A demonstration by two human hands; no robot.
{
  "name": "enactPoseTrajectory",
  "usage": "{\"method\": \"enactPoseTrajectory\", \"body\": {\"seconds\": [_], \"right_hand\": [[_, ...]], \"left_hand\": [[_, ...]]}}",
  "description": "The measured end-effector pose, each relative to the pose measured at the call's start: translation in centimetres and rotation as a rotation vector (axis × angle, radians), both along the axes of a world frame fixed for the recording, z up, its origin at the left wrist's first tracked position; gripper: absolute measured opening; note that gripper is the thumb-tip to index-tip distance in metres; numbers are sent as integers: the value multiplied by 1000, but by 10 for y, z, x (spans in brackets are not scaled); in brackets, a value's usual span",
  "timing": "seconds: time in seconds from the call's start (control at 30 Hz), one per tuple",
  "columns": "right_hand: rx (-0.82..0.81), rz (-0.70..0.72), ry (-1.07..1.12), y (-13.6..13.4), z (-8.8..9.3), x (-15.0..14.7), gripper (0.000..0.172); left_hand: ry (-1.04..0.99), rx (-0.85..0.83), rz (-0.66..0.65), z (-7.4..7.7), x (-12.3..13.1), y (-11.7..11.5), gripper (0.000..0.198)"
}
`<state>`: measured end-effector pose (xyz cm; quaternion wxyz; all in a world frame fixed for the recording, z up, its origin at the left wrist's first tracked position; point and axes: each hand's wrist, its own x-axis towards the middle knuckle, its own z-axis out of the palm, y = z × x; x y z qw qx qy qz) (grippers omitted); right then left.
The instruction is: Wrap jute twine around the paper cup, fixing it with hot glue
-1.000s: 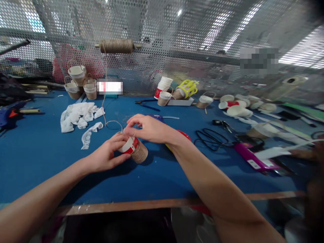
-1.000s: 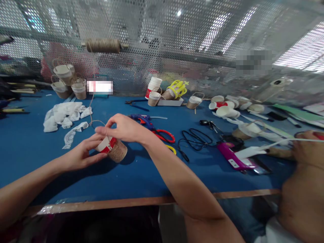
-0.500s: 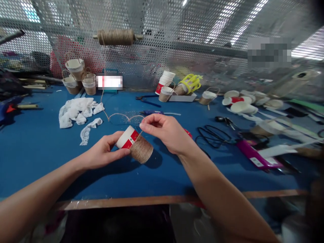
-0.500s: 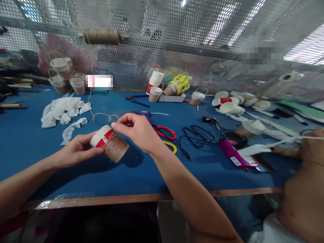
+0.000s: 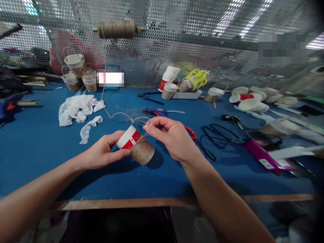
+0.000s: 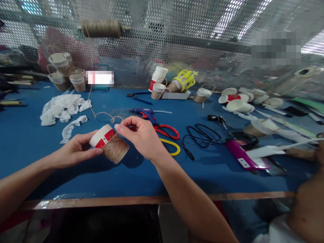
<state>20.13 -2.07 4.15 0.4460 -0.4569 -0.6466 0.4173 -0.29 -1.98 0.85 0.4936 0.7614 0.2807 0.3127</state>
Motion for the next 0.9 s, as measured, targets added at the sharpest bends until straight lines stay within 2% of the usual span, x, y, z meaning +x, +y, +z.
{"method": "enactPoseTrajectory", "body": {"seconds": [0.23, 0.43, 0.9], "right_hand": [[29, 24, -8, -4, 2, 1, 20], [14, -6, -52, 0, 0, 2, 21], [-65, -2, -67, 1, -6, -2, 21]], "left_hand": [[11, -14, -2, 0, -1, -1, 29], [14, 1, -23, 3, -2, -3, 19], [5, 67, -34, 8, -1, -4, 13]]}}
